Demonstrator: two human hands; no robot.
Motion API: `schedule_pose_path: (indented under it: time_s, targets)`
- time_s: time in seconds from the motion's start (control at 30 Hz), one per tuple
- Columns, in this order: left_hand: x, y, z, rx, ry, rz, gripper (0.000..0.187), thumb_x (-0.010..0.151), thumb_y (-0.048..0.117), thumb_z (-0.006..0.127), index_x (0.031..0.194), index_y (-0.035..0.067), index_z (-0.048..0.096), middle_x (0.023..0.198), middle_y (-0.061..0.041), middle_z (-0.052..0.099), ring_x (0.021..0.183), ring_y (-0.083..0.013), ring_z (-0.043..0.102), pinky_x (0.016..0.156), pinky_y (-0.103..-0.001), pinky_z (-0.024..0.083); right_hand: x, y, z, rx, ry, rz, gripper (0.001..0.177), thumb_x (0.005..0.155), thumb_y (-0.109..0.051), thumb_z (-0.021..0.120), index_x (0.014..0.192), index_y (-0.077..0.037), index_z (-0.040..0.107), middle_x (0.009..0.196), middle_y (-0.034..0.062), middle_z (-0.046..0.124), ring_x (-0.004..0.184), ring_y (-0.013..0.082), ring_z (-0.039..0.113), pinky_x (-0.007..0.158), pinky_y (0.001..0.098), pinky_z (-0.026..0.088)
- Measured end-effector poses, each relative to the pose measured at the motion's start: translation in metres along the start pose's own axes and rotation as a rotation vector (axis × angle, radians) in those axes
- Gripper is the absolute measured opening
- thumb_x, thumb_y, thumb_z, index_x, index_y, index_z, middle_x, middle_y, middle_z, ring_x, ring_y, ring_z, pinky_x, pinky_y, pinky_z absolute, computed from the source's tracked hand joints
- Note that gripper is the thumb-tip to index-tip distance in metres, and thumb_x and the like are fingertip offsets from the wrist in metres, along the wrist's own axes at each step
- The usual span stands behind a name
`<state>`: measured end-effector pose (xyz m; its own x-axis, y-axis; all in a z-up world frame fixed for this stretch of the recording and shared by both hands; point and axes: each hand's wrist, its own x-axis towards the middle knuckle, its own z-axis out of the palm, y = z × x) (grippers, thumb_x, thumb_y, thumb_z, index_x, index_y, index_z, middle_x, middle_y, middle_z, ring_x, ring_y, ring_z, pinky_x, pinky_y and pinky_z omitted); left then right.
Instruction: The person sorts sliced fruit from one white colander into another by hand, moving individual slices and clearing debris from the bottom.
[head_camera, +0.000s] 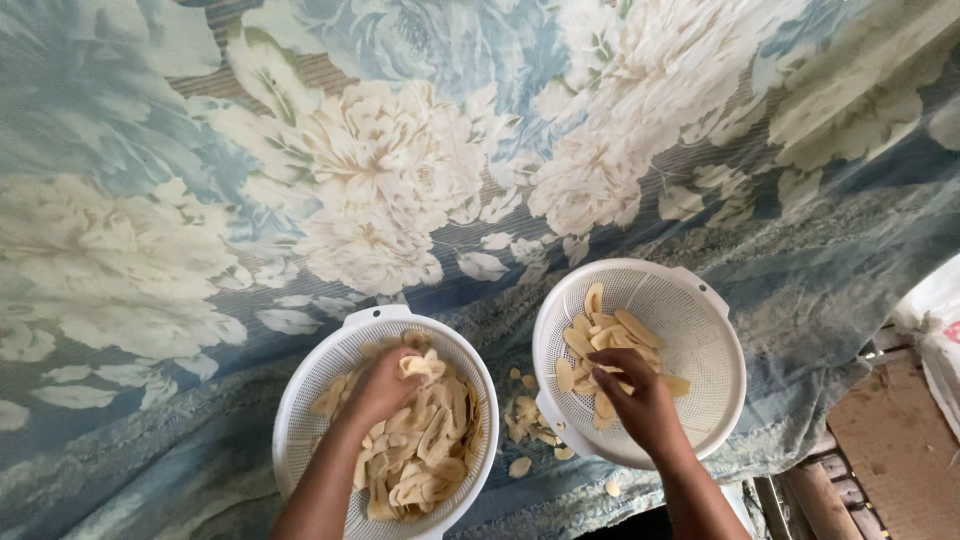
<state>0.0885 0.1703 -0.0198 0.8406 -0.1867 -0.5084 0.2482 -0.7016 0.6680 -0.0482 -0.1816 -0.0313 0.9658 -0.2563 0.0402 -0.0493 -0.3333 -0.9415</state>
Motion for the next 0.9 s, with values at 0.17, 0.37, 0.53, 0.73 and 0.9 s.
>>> schedule_pose_path:
  time_s: [0.17,0.37,0.53,0.73,0.9]
  targets:
    - [-0.019,0.005,-0.029,-0.426,0.084,-0.048,0.057,0.087,0.02,0.074,0.141,0.01,0.059,0.128,-0.014,0.07,0.103,-0.0215,0.073,0.089,-0.036,0.062,-0.008,-0.031,0.019,-0.031,-0.061,-0.037,0.024,0.093,-0.012,0.069,0.116,-0.008,0.075,0.118,0.0061,0.072,0.108,0.0186,0.072,0.091,0.032,0.061]
    - [-0.014,0.011,0.02,-1.198,-0.287,0.349,0.079,0.081,0.032,0.082,0.146,-0.001,0.052,0.12,-0.019,0.07,0.097,-0.0218,0.071,0.079,-0.031,0.06,-0.009,-0.083,0.046,0.066,-0.085,-0.247,0.021,0.094,-0.008,0.069,0.115,-0.006,0.075,0.114,0.0068,0.071,0.106,0.0186,0.071,0.087,0.0326,0.06]
    - [-0.017,0.045,0.104,-1.346,-0.297,0.376,0.067,0.086,0.027,0.083,0.141,0.001,0.055,0.113,-0.013,0.07,0.092,-0.0199,0.071,0.073,-0.034,0.061,-0.014,-0.115,0.048,-0.196,0.022,-0.41,0.037,0.083,-0.005,0.077,0.12,-0.007,0.074,0.112,0.0092,0.07,0.101,0.0234,0.071,0.081,0.0344,0.059]
    - [-0.022,0.061,0.136,-1.446,-0.433,0.317,0.047,0.093,0.021,0.069,0.136,0.006,0.055,0.116,-0.015,0.071,0.097,-0.0263,0.074,0.085,-0.043,0.065,-0.011,-0.096,0.039,-0.358,0.028,-0.307,0.045,0.074,-0.006,0.084,0.117,-0.007,0.072,0.113,0.013,0.064,0.095,0.0287,0.068,0.078,0.038,0.058]
    - [-0.026,0.056,0.135,-1.447,-0.565,0.393,0.046,0.098,0.015,0.062,0.14,0.003,0.052,0.126,-0.015,0.068,0.106,-0.025,0.072,0.089,-0.042,0.065,-0.008,-0.06,0.034,-0.216,0.002,-0.189,0.032,0.074,-0.005,0.083,0.103,-0.003,0.068,0.105,0.0091,0.065,0.09,0.0244,0.068,0.077,0.0384,0.058]
